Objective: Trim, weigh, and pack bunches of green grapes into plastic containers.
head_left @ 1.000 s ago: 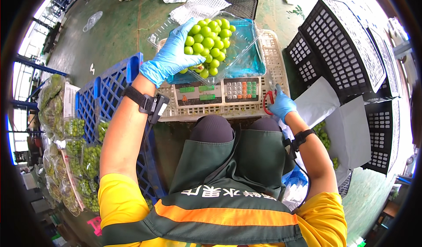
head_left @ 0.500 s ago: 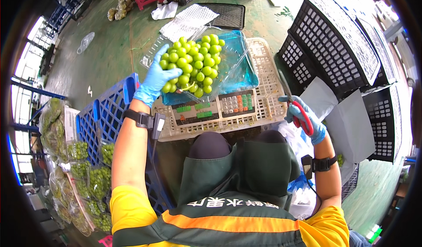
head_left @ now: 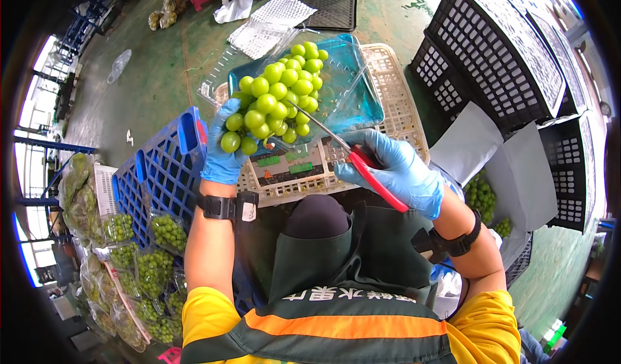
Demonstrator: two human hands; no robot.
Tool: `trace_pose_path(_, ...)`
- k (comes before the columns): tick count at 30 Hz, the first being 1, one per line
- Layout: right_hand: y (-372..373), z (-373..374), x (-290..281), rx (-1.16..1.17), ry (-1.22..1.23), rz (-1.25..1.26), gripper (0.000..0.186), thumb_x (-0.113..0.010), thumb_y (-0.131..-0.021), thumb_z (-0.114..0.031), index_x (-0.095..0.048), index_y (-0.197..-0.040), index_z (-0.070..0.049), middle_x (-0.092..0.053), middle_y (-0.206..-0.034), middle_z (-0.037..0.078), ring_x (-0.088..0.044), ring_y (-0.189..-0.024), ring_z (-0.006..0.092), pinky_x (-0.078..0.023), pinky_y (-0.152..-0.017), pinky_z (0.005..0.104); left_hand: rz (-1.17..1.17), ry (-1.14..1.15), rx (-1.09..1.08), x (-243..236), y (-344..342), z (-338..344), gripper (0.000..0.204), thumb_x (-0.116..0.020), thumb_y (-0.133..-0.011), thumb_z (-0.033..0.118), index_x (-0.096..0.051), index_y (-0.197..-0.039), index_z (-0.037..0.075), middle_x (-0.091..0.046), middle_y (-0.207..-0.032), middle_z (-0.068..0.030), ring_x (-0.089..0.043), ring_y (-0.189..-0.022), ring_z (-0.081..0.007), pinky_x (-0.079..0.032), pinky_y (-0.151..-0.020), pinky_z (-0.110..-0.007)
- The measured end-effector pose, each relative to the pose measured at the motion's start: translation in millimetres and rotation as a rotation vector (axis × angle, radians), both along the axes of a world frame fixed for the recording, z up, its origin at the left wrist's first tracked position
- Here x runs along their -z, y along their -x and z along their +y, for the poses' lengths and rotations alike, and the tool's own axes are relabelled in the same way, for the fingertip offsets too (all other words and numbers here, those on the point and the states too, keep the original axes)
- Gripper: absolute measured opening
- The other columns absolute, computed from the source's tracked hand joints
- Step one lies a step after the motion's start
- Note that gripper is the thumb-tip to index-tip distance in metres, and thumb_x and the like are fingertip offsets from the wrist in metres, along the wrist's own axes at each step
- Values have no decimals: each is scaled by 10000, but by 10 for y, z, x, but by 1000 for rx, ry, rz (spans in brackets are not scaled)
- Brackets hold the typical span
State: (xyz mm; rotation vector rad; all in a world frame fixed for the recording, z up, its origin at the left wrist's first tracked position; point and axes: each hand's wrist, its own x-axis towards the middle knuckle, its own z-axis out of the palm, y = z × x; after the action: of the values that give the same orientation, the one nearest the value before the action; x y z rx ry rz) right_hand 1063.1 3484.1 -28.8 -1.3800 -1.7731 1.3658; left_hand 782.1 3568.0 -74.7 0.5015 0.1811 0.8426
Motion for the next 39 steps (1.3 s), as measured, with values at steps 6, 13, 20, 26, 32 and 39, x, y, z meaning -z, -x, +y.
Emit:
trace_pose_path(6, -49, -35, -75, 19, 166, -20, 428, -694, -779, -312, -580, -1095, -47, -636, -823, 84, -582, -714, 122, -479, -708, 267, 642, -226, -403, -54, -189, -85, 495, -639, -796, 153, -461, -1248, 55, -523, -1191, -78, -523, -1070, -180, -433, -934, -324)
trace_pose_path(13, -25, -38, -165, -84, 103, -205, 445, -656, -787, -396, -599, -1050, -41, -634, -798, 129, -615, -691, 225, -484, -674, 304, 761, -298, -342, -179, -293, -148, 567, -657, -733, 28, -445, -1259, 57, -503, -1205, -63, -501, -1086, -159, -413, -946, -304)
trace_pose_path(20, 30, 104, -171, -78, 340, -206, 477, -596, -810, -464, -629, -918, 0, -616, -729, 152, -593, -678, 242, -464, -689, 337, 858, -387, -245, -225, -345, -103, 629, -645, -720, 31, -411, -1303, 47, -484, -1250, -82, -469, -1139, -178, -361, -986, -296)
trace_pose_path(26, 30, 233, -193, -108, 311, -245, 416, -656, -794, -420, -631, -961, -40, -539, -628, -4, -498, -506, 51, -398, -421, 201, 1030, -430, -253, -258, -411, -1, 545, -695, -723, 32, -482, -1224, 58, -531, -1113, -61, -514, -1011, -139, -440, -883, -268)
trace_pose_path(32, 14, 480, -554, -60, 674, -192, 354, -590, -844, -342, -620, -971, -13, -582, -633, 47, -545, -442, 115, -452, -386, 221, 1096, -436, -196, -360, -465, 70, 552, -721, -710, 55, -487, -1210, 51, -554, -1057, -92, -551, -953, -156, -466, -831, -275)
trace_pose_path(39, 105, 576, -510, -56, 671, -91, 389, -617, -824, -379, -599, -977, -23, -586, -632, 54, -522, -411, 115, -447, -357, 223, 1115, -518, -160, -409, -490, 147, 582, -735, -703, 80, -464, -1212, 4, -577, -1032, -107, -574, -924, -162, -469, -817, -272)
